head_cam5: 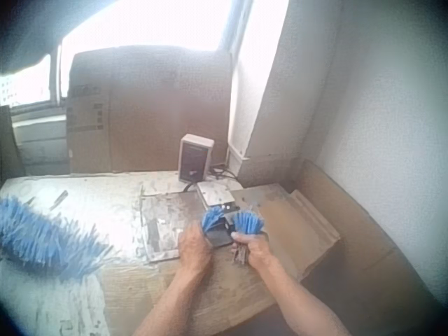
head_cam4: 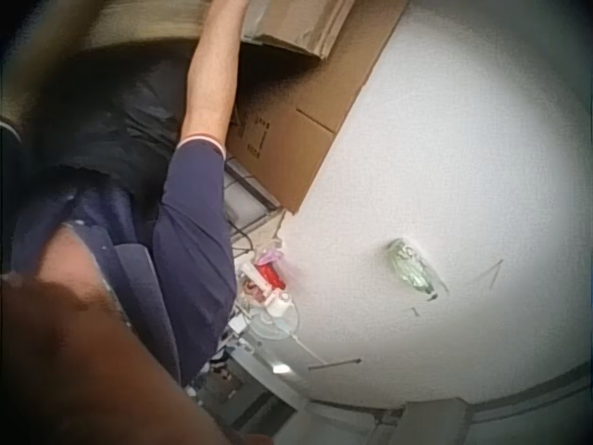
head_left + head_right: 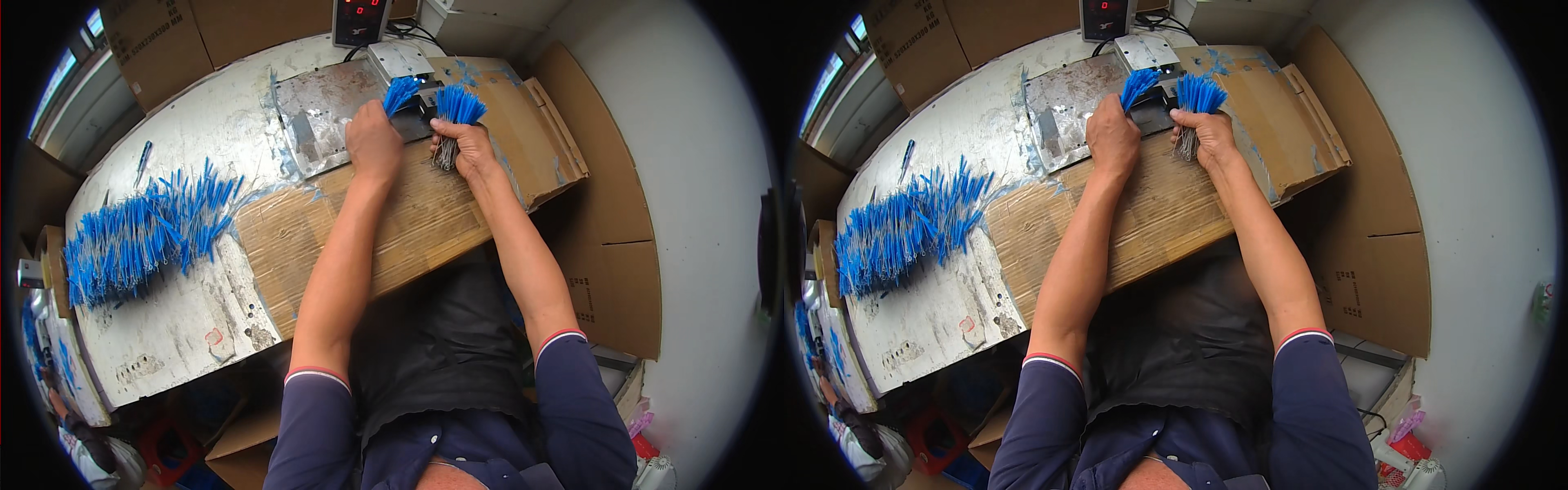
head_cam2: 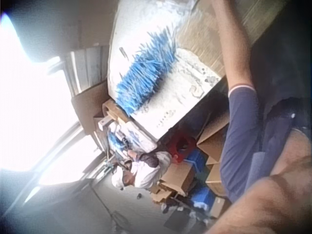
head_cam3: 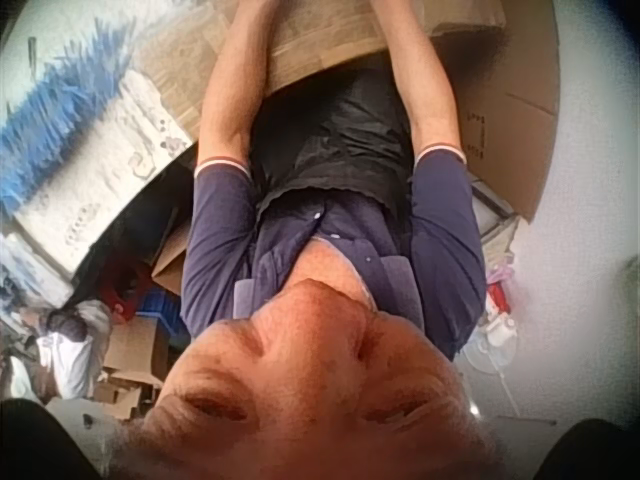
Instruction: The person is using a machine to bundle blue brush bristles into metal ferrules or heads.
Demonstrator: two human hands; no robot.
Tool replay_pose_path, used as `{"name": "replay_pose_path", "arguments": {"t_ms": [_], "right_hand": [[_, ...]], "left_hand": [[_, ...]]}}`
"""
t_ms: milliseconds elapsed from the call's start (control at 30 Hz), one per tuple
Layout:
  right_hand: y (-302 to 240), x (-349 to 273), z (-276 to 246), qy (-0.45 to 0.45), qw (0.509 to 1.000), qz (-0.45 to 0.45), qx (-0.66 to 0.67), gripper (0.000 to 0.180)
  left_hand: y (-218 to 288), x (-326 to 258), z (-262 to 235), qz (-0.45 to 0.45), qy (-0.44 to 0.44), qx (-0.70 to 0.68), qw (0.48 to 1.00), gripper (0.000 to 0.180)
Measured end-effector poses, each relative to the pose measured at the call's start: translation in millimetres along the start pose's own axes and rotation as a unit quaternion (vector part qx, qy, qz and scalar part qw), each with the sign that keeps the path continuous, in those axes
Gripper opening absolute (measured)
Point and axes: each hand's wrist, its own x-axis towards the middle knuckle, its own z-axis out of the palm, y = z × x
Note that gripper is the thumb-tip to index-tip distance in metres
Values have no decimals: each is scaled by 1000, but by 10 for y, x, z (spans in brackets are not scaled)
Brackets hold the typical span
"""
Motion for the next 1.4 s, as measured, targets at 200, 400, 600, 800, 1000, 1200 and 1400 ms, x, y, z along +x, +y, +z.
{"name": "replay_pose_path", "arguments": {"t_ms": [200,400,600,800,1000,1200,1400], "right_hand": [[-28,-32,-9,-28,999,-2,-45,18],[-72,-55,76,-1,996,11,-83,18],[-81,-19,217,37,994,26,-104,16],[-43,103,294,74,990,2,-124,15],[-33,95,361,100,987,-2,-124,14],[-24,58,281,74,996,-22,-51,12],[-13,37,100,24,1000,2,-21,15]], "left_hand": [[-14,0,-3,4,-6,-2,1000,10],[-9,-8,-42,45,-39,11,998,19],[-32,29,-41,-53,81,-22,995,21],[-10,18,-53,-56,80,-60,993,22],[-42,32,-16,-55,87,-58,993,19],[-36,22,-19,-49,69,-25,996,18],[-9,18,-42,-46,16,-35,998,17]]}}
